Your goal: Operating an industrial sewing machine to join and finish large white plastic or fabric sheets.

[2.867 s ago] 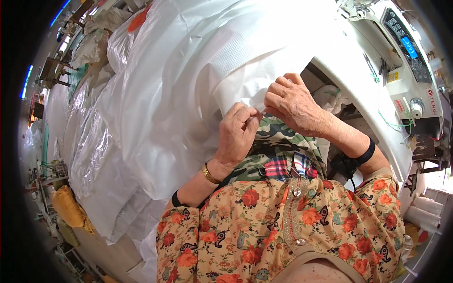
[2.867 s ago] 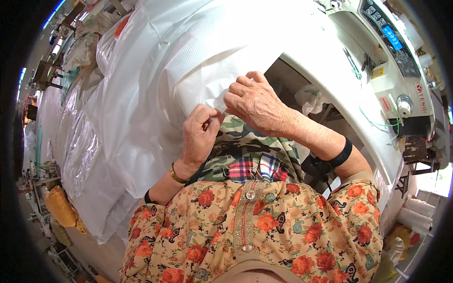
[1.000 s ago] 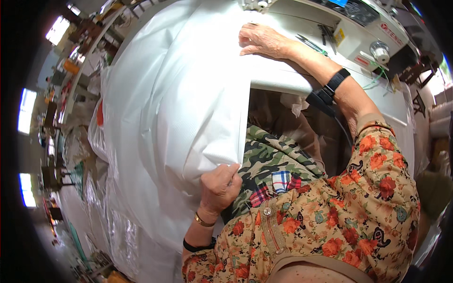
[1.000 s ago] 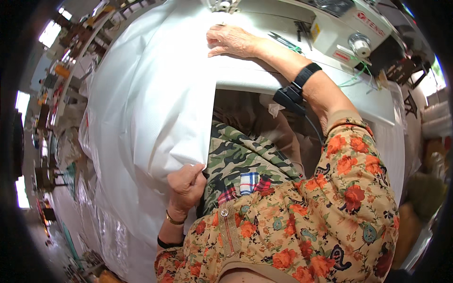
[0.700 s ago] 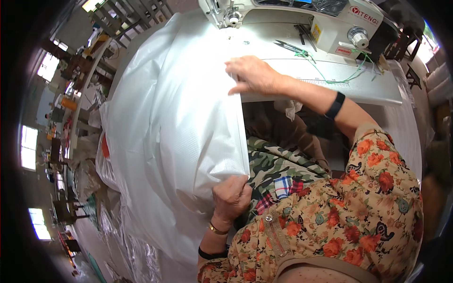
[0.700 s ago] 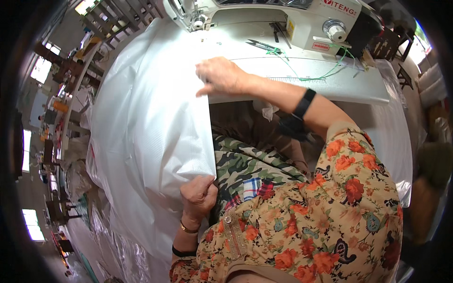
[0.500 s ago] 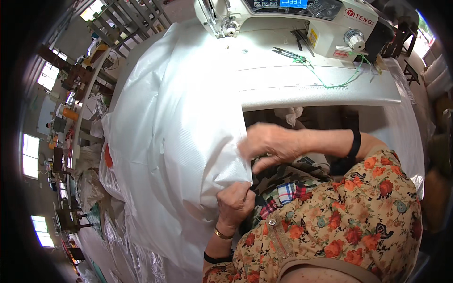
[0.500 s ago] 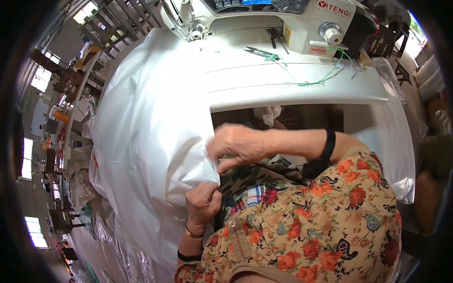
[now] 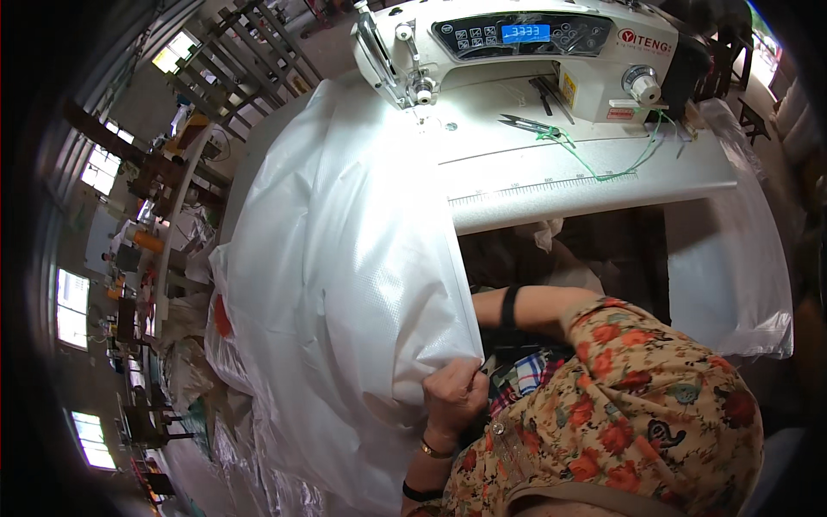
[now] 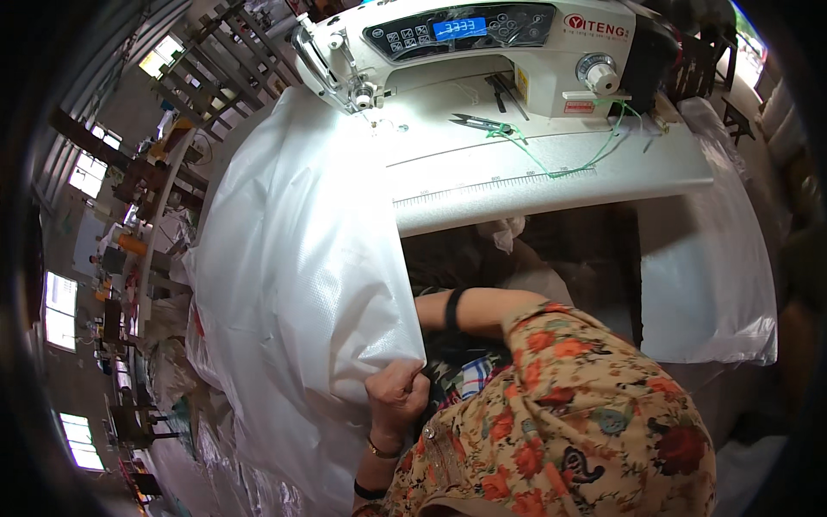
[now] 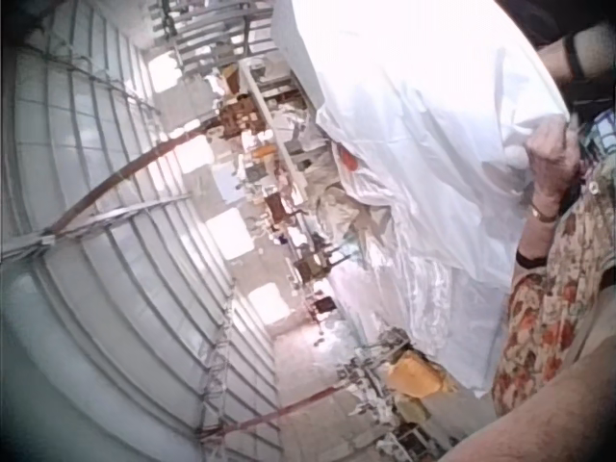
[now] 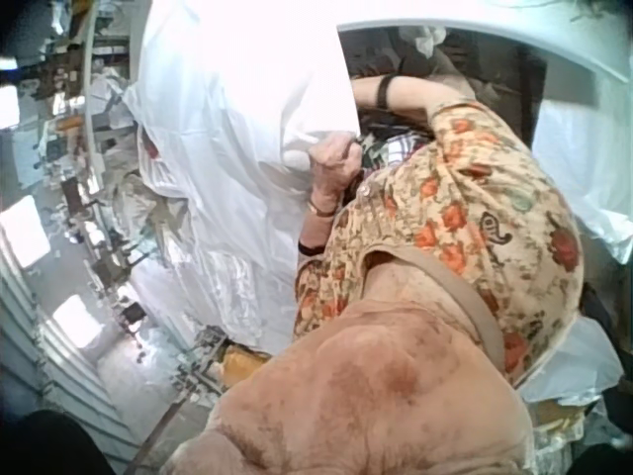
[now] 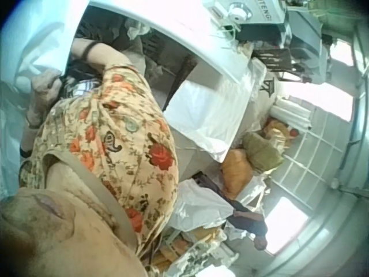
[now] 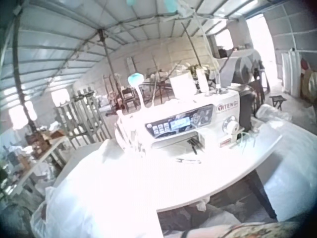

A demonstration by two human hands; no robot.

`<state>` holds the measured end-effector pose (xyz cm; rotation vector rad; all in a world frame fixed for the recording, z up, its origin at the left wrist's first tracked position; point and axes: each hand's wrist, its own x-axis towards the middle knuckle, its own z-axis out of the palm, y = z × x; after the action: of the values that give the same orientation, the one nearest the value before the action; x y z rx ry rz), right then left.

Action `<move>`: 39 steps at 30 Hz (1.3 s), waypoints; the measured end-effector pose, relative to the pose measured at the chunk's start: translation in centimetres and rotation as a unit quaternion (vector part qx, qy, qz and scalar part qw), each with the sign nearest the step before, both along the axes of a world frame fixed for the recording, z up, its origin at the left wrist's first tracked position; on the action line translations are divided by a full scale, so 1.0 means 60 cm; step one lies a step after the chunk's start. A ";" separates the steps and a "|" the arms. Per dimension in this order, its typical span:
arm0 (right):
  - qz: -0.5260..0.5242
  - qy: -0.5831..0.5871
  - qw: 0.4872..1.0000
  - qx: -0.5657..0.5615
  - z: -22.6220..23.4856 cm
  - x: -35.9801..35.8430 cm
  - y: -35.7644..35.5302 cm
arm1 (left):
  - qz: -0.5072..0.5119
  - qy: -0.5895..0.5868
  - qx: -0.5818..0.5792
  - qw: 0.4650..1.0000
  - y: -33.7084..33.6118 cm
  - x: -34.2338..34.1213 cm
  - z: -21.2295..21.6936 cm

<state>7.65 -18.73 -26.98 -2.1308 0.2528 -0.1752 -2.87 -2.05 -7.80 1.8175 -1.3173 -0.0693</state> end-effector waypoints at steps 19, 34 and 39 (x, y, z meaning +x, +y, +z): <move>0.122 -0.052 0.988 -0.083 0.047 0.093 0.131 | 0.032 0.008 0.059 0.998 0.053 0.064 0.104; 0.026 -0.052 0.948 -0.314 0.419 -0.145 -0.234 | -0.037 0.059 0.067 0.995 0.027 0.024 0.029; -0.002 -0.210 0.913 -0.349 0.368 -0.076 -0.285 | -0.074 0.022 0.061 0.995 0.007 0.014 0.009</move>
<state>3.10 -35.85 -4.92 -2.7175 -0.0825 -0.8195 -2.01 -1.65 -7.27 1.8070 -1.4412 -0.2735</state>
